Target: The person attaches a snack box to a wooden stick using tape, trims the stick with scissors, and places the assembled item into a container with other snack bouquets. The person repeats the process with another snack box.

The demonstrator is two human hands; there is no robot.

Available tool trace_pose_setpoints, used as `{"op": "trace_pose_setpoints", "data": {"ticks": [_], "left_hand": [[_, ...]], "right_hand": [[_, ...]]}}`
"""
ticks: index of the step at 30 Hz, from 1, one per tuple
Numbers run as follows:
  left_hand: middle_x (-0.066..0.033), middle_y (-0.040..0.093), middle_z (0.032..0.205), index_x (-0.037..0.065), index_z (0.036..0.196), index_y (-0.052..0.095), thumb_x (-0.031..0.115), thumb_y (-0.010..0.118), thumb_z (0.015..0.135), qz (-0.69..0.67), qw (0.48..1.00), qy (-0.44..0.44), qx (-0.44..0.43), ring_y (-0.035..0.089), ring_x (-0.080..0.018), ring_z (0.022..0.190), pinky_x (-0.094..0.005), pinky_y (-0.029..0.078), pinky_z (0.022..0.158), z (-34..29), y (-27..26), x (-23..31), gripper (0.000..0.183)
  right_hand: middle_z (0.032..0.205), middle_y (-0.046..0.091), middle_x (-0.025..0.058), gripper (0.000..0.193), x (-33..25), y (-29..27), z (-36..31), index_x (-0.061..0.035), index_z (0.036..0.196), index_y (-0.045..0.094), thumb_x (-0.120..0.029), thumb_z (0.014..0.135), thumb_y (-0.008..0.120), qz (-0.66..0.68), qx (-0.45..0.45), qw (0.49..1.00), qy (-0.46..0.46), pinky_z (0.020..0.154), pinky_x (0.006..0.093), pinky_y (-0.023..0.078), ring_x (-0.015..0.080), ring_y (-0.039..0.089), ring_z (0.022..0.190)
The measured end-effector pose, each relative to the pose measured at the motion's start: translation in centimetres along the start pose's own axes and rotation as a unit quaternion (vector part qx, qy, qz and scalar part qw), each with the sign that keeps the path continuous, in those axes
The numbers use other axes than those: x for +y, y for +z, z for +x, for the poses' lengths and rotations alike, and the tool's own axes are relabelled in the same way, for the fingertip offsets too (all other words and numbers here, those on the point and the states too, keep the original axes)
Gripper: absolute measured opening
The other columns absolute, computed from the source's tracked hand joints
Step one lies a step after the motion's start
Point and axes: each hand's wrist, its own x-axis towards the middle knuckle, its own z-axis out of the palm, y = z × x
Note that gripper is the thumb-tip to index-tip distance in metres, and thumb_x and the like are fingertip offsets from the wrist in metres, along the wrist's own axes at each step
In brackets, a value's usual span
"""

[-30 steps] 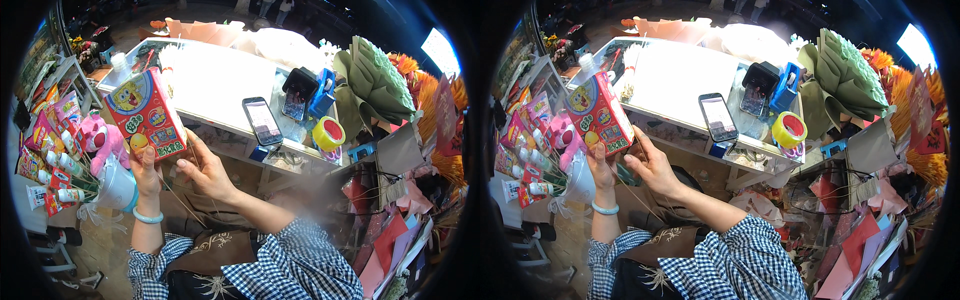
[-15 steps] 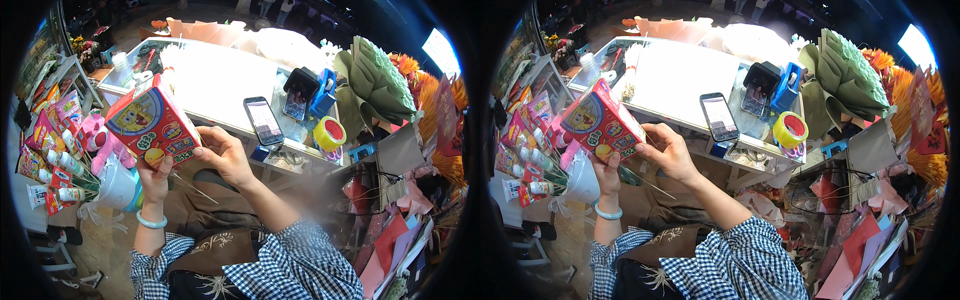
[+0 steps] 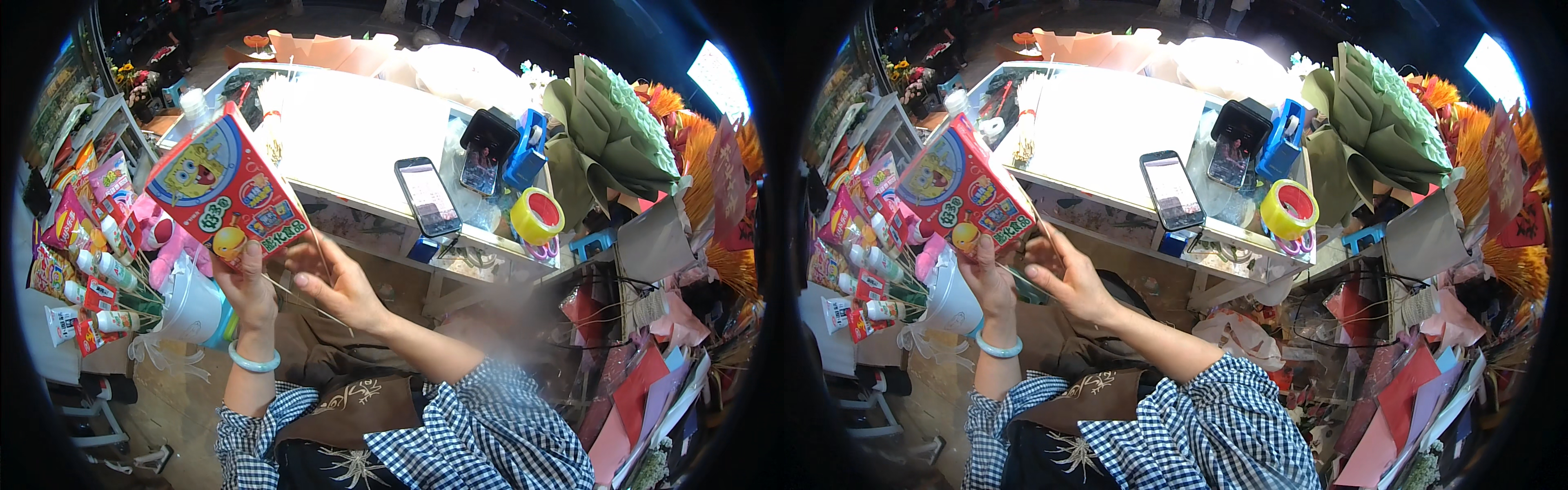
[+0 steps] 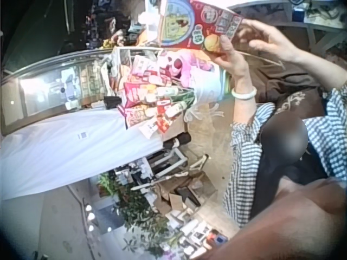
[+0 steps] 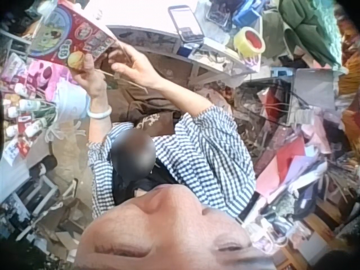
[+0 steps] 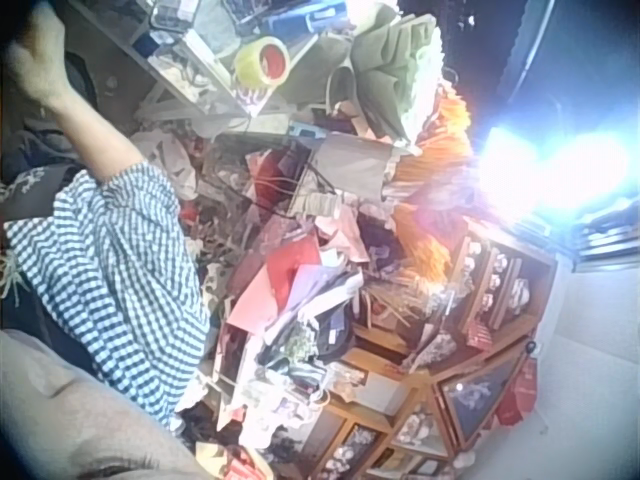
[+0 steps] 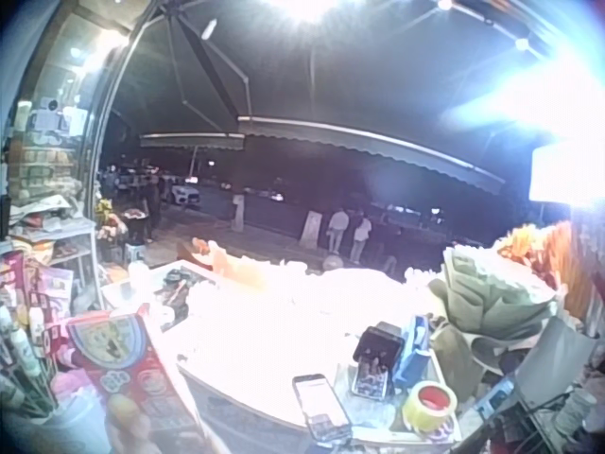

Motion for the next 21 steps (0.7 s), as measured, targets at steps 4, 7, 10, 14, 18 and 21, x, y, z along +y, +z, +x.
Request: {"op": "trace_pose_setpoints", "data": {"ticks": [4,7,10,14,18,21], "left_hand": [[-0.0085,0.058,0.114,0.005,0.127,0.043,0.022,0.062,0.092,-0.037,0.999,-0.012,-0.011,0.064,-0.0193,0.092,-0.0318,0.058,0.07,0.7,-0.4,0.8,0.043],[-0.009,0.06,0.112,0.006,0.128,0.042,0.024,0.061,0.093,-0.081,0.996,-0.011,-0.041,0.065,-0.0191,0.092,-0.0308,0.058,0.069,1.6,-0.9,1.1,0.043],[-0.0075,0.061,0.113,0.006,0.131,0.041,0.034,0.054,0.096,-0.1,0.994,-0.021,-0.038,0.066,-0.0181,0.09,-0.0295,0.058,0.068,2.4,-1.4,1.4,0.047],[-0.0077,0.063,0.108,0.006,0.13,0.043,0.047,0.043,0.098,-0.108,0.993,-0.033,-0.032,0.065,-0.0171,0.089,-0.0257,0.057,0.065,2.9,-1.4,1.7,0.052],[-0.0095,0.065,0.101,0.005,0.124,0.051,0.054,0.041,0.096,-0.134,0.989,-0.06,-0.004,0.063,-0.0186,0.085,-0.0226,0.048,0.061,3.1,-1.0,1.9,0.057],[-0.0099,0.063,0.094,0.004,0.122,0.05,0.058,0.038,0.096,-0.124,0.99,-0.052,-0.044,0.06,-0.017,0.077,-0.0237,0.045,0.061,3.0,-0.9,1.9,0.062]], "right_hand": [[0.109,0.057,0.0087,0.055,1.5,0.4,-1.8,0.0004,0.143,0.027,-0.016,0.098,0.053,0.055,-0.041,0.996,0.055,0.088,0.0259,0.045,0.0129,0.056,0.101],[0.088,0.056,0.0016,0.042,1.8,0.3,-2.4,0.0012,0.135,0.038,-0.021,0.1,0.049,0.105,-0.086,0.984,0.119,0.067,0.021,0.043,0.0074,0.053,0.078],[0.062,0.032,-0.0084,0.033,1.2,-0.1,-3.0,0.0013,0.115,0.054,-0.027,0.102,0.045,0.134,-0.135,0.966,0.174,0.042,0.0205,0.017,0.0014,0.022,0.048],[0.061,0.031,-0.0079,0.046,0.2,-0.3,-3.1,0.0033,0.112,0.055,-0.038,0.102,0.038,0.16,-0.176,0.953,0.186,0.043,0.0202,0.019,0.0023,0.024,0.048],[0.059,0.03,-0.0068,0.059,-0.3,-0.3,-2.9,0.0042,0.106,0.056,-0.049,0.102,0.029,0.264,-0.152,0.922,0.241,0.042,0.0211,0.016,0.0037,0.021,0.047],[0.057,0.028,-0.0065,0.058,-0.3,-0.1,-3.0,0.0021,0.097,0.056,-0.048,0.102,0.028,0.255,-0.109,0.917,0.286,0.042,0.0224,0.016,0.0048,0.019,0.046]]}}
